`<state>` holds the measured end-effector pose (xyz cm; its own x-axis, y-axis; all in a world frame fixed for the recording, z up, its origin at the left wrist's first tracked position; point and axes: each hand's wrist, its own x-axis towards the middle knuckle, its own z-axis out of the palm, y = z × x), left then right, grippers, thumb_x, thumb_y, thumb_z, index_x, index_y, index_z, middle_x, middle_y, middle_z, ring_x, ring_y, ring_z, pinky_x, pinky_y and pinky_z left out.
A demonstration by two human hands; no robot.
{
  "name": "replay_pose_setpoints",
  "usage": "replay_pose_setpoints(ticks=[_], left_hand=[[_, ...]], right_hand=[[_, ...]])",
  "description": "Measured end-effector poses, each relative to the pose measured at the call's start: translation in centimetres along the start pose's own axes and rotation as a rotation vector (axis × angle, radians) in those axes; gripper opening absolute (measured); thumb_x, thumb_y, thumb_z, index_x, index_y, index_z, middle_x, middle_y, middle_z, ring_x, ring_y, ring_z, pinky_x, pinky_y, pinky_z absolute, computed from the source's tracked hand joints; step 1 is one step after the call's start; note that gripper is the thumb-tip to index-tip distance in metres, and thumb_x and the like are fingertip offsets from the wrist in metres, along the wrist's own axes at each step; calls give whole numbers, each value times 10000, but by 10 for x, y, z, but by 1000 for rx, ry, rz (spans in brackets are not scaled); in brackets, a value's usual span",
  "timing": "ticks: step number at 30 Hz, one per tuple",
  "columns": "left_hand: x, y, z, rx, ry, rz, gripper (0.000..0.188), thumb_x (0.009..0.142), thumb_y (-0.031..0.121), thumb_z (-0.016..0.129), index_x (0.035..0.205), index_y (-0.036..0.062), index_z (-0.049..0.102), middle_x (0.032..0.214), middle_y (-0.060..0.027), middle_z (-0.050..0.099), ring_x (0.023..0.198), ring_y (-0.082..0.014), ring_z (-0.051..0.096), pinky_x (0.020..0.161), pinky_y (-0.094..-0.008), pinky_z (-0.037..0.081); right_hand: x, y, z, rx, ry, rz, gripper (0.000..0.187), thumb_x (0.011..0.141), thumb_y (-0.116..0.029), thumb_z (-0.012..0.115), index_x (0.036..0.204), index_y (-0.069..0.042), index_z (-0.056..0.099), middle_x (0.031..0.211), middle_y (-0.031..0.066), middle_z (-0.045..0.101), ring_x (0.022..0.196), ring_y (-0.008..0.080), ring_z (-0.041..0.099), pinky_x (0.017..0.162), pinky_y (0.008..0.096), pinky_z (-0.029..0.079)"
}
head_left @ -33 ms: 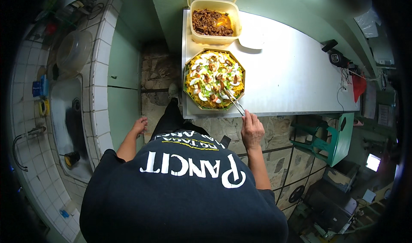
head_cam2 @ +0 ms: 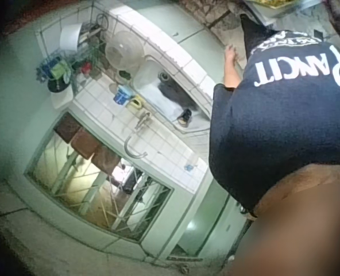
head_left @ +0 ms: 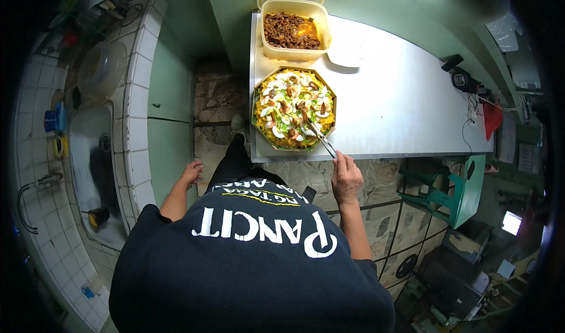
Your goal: The person uses tongs to transfer cooked ground meat from a plastic container onto a large round dish that already contains tortilla chips, sliced onions, and a green sauce. The person repeatedly scoops meat and places it across the dish, then closes the container lid.
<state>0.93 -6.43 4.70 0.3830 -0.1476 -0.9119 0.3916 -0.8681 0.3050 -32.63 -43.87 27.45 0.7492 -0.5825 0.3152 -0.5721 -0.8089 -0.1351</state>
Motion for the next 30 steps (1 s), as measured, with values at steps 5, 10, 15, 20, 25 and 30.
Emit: replay_pose_setpoints(ticks=[5,10,15,20,25,30], left_hand=[[-4,-5,2,-40,-5,1,423,923,278,545,1340,213,513,1015,19,617,721,-118,559,644,-339,448],[-1,0,2,-59,1,6,428,918,289,545,1338,214,511,1027,25,613,741,-117,559,683,-365,442],[0,-2,4,-41,14,-7,419,920,294,545,1331,217,514,1023,35,619,737,-112,559,657,-346,440],[0,-3,5,-34,6,1,418,924,294,539,1336,226,512,1025,36,622,741,-112,559,635,-329,439],[0,-1,7,-43,1,-6,403,934,286,530,1331,222,520,1031,27,626,749,-111,563,620,-314,446],[3,-2,8,-24,25,20,396,927,259,531,1320,214,534,1032,20,632,729,-112,565,573,-304,438]], right_hand=[[0,4,-1,184,11,137,195,914,-171,598,1078,-71,634,898,90,610,683,286,636,577,369,510],[9,0,4,151,-126,236,161,943,-193,560,1044,-99,642,897,91,613,695,301,638,576,383,508],[14,1,1,287,-144,311,163,946,-194,552,1037,-104,654,915,94,619,715,303,635,619,399,507],[16,15,-10,243,37,169,194,907,-150,599,1070,-57,648,921,98,625,789,287,633,674,388,501],[23,21,-3,-111,87,-137,249,853,-146,655,1098,-104,649,964,19,609,711,194,556,590,334,418],[19,22,5,-57,52,-129,264,850,-125,658,1112,-95,646,979,38,614,779,211,592,623,336,436]])
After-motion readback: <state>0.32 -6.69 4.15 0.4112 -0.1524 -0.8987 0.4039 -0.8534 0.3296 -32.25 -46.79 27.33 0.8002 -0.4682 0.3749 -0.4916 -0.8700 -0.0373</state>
